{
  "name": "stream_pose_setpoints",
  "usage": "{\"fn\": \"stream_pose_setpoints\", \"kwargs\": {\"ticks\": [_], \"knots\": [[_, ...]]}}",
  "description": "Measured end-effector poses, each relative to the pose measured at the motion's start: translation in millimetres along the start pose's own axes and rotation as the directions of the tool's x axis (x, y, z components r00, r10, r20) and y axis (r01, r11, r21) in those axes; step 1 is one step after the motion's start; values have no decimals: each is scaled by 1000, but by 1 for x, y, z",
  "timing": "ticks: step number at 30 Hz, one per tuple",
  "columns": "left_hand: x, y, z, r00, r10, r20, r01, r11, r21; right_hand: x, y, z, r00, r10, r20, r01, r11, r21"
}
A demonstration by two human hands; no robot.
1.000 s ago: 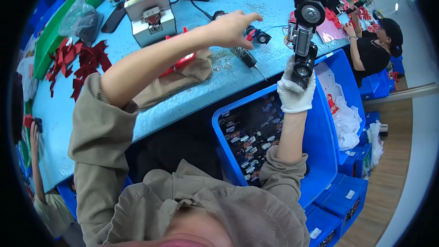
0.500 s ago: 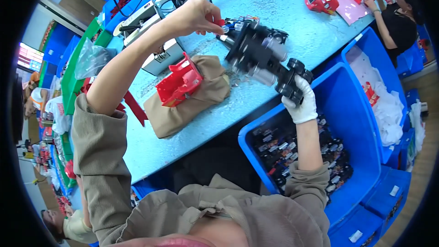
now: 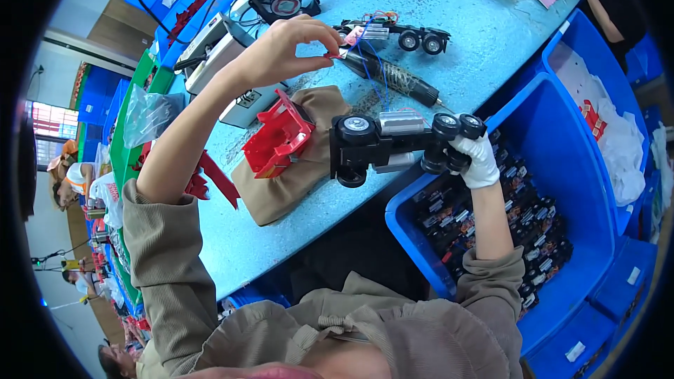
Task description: Assembling parts of toy trucks at a factory workbench using a pneumatic screwdriver.
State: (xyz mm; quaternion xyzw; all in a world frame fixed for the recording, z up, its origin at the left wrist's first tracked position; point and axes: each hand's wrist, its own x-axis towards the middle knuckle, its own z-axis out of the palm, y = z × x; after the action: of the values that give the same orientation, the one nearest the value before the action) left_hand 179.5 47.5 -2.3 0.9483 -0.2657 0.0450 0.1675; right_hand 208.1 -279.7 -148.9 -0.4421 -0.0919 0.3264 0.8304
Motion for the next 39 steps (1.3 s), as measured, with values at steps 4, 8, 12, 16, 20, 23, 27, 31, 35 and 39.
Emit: {"fn": "stream_pose_setpoints", "kwargs": {"ticks": [4, 8, 12, 16, 20, 23, 27, 31, 35, 39], "knots": [[13, 7, 14, 996, 93, -9, -93, 994, -60, 0, 3, 1, 1000, 15, -19, -15, 1000, 3], [24, 15, 22, 985, -20, 169, 37, 994, -101, -1, 2, 3, 1000, -1, -11, 0, 1000, -4], [33, 21, 29, 976, 32, 215, -35, 999, 11, -2, 1, -2, 1000, 27, -5, -27, 999, -29], [32, 3, 44, 923, 189, 336, -303, 895, 327, -2, -1, 7, 999, 29, 41, -27, 998, -49], [32, 17, 51, 949, 96, 302, -230, 863, 450, -7, -6, 14, 999, 25, 25, -23, 995, -95], [24, 30, 45, 963, -20, 269, -94, 909, 405, -7, -9, 18, 998, 25, 49, -20, 995, -100], [12, 54, 18, 980, -112, 163, 48, 935, 350, -7, -12, 13, 996, 1, 92, 17, 981, -193], [-16, 90, -8, 984, -175, -25, 172, 917, 359, -5, -10, 7, 982, -83, 169, 112, 979, -169], [-69, 129, -41, 964, -265, -9, 233, 832, 503, -7, -15, 19, 922, -127, 365, 208, 959, -193], [-130, 152, -64, 792, -576, 200, 528, 812, 248, -6, -16, 75, 797, -39, 603, 251, 929, -272]]}}
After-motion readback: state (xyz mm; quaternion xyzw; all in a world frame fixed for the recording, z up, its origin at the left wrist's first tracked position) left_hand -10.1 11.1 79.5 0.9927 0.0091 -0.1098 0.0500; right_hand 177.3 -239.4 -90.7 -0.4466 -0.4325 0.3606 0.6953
